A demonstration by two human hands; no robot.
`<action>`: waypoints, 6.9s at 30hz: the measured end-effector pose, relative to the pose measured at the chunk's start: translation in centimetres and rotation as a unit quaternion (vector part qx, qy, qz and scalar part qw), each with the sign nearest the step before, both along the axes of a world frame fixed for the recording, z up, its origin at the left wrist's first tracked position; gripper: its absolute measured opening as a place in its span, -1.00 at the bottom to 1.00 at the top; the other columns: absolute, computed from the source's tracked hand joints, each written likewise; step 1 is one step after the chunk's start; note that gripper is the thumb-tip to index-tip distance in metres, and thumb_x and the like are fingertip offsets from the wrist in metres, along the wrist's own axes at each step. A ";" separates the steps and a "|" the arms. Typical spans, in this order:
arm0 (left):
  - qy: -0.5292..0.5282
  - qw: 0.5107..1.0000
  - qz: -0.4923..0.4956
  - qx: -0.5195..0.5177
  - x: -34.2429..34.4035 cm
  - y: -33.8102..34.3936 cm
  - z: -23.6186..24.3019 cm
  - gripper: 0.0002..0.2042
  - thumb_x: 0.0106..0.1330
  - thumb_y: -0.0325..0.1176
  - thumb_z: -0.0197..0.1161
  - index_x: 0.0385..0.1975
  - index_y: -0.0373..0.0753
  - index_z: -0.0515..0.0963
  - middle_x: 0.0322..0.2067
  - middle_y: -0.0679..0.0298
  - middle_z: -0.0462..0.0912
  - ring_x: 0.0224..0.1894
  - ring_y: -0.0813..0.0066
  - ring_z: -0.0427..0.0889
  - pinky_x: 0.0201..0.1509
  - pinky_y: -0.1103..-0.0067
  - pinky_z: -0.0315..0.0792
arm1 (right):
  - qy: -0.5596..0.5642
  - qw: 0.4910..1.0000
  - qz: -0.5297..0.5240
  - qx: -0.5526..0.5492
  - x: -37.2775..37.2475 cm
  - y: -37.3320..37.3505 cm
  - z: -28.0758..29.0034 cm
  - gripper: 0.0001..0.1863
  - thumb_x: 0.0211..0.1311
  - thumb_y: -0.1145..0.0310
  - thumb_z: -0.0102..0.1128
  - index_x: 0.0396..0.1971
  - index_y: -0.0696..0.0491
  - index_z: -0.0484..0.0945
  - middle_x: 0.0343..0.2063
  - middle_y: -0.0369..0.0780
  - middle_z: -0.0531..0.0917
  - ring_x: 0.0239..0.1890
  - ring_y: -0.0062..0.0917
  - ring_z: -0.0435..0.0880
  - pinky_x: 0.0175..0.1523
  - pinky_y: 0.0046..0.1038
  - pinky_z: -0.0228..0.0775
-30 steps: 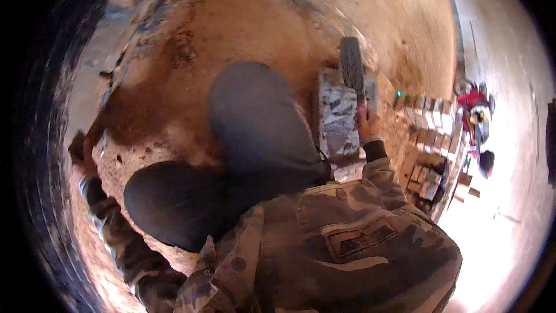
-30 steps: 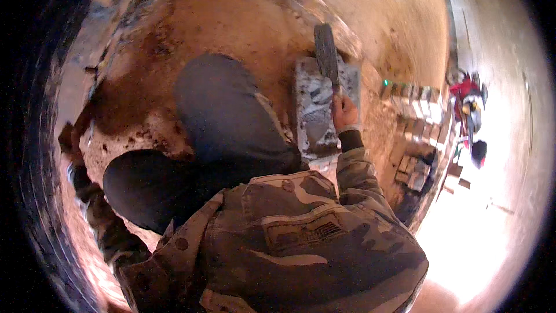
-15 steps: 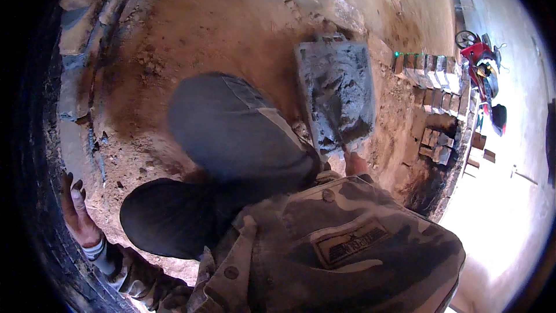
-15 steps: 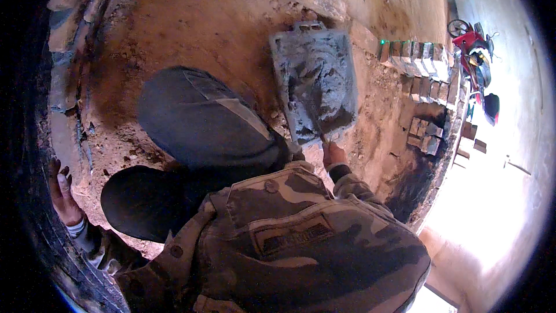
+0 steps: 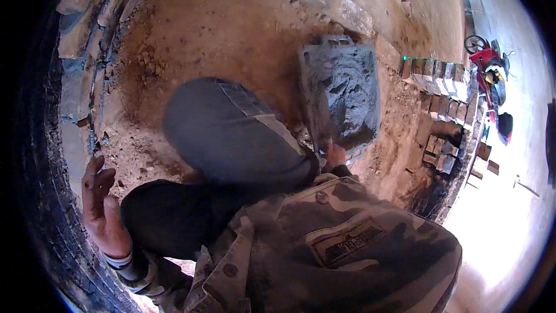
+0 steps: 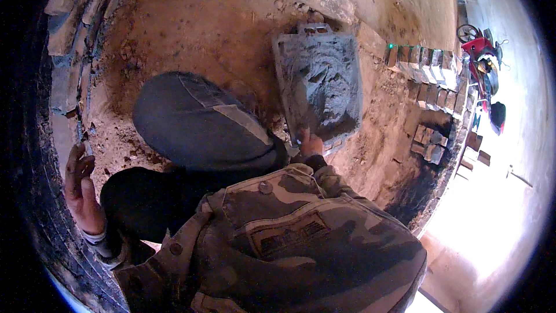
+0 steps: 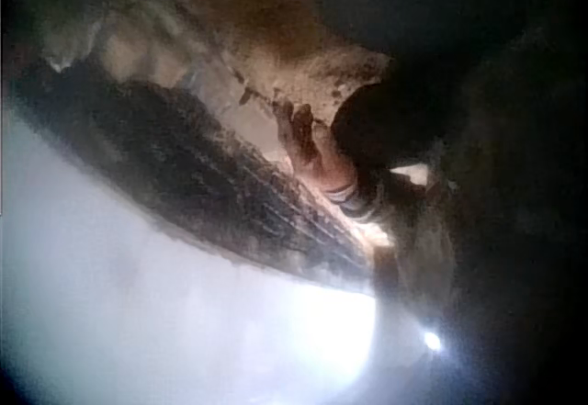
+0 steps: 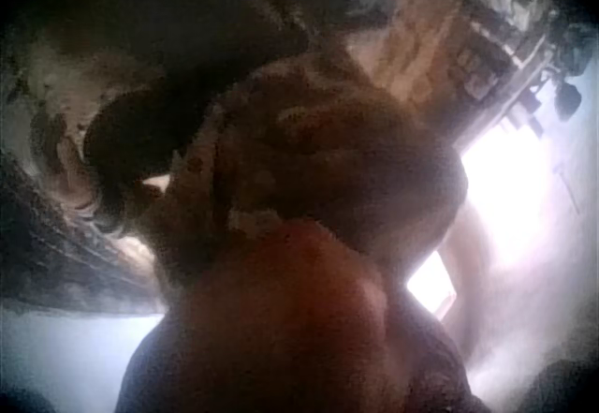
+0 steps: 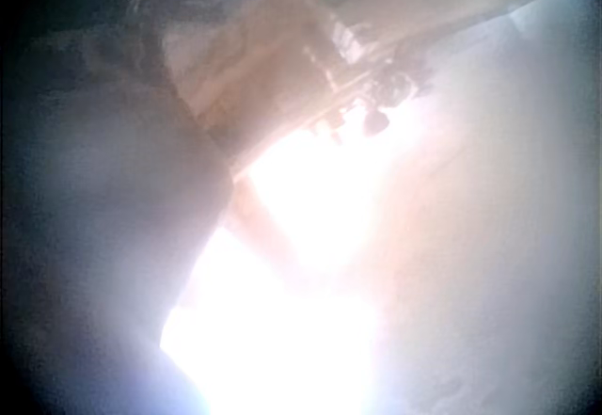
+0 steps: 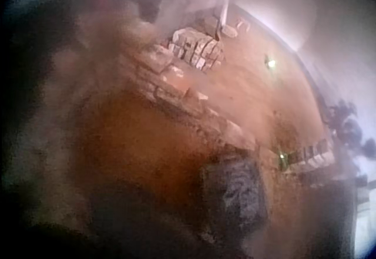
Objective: The person is kneeling on the floor, using a trowel to scoop mortar from a container and spread it onto a circular brick wall. They then pick up a brick and place it onto the mortar, tapping it into place.
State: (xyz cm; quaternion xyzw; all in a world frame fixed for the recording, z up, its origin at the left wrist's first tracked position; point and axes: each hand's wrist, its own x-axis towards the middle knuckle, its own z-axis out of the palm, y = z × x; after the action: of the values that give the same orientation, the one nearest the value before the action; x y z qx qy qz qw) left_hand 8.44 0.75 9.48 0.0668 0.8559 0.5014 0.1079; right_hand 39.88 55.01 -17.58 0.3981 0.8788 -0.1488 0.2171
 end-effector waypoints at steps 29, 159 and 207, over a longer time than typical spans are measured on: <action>0.118 0.988 -0.002 -0.097 3.6 4.8 -2.7 -0.44 0.14 -0.07 0.38 0.02 -0.36 0.48 -0.20 -0.02 0.59 -0.13 -0.03 0.59 -0.02 0.24 0.50 | 0.204 0.865 0.437 -0.140 -37.8 -5.2 8.6 -0.43 0.36 -0.10 0.06 -0.43 0.19 0.62 -0.63 -0.21 0.60 -0.55 -0.51 0.49 -0.40 -0.31 0.31; -0.338 0.543 0.654 -0.404 48.7 25.3 23.0 0.18 -0.45 -0.04 0.63 0.31 -0.41 0.20 0.11 -0.12 0.48 0.20 -0.02 0.45 0.30 0.36 0.35 | -0.497 0.386 0.423 -0.652 -36.5 -42.6 23.8 -0.53 0.45 -0.13 -0.07 -0.55 -0.09 0.35 -0.85 -0.41 0.27 -0.88 -0.67 0.21 -0.79 -0.55 0.06; 0.130 0.886 0.272 0.353 7.5 -12.3 -1.2 0.08 -0.18 -0.30 0.60 0.40 -0.40 0.09 0.30 0.08 0.36 0.33 0.27 0.35 0.39 0.36 0.22 | 0.304 0.514 0.678 -0.429 -44.2 -36.8 25.7 -0.45 0.27 0.34 0.26 0.24 0.17 0.41 0.17 0.03 0.52 0.21 -0.30 0.55 0.24 -0.38 0.39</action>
State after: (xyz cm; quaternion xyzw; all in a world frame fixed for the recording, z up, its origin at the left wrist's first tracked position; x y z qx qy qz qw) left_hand 15.96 -11.55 8.31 -0.0702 0.6132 0.7669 -0.1758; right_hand -4.34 18.23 8.10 -0.5299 0.7234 -0.4269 0.1163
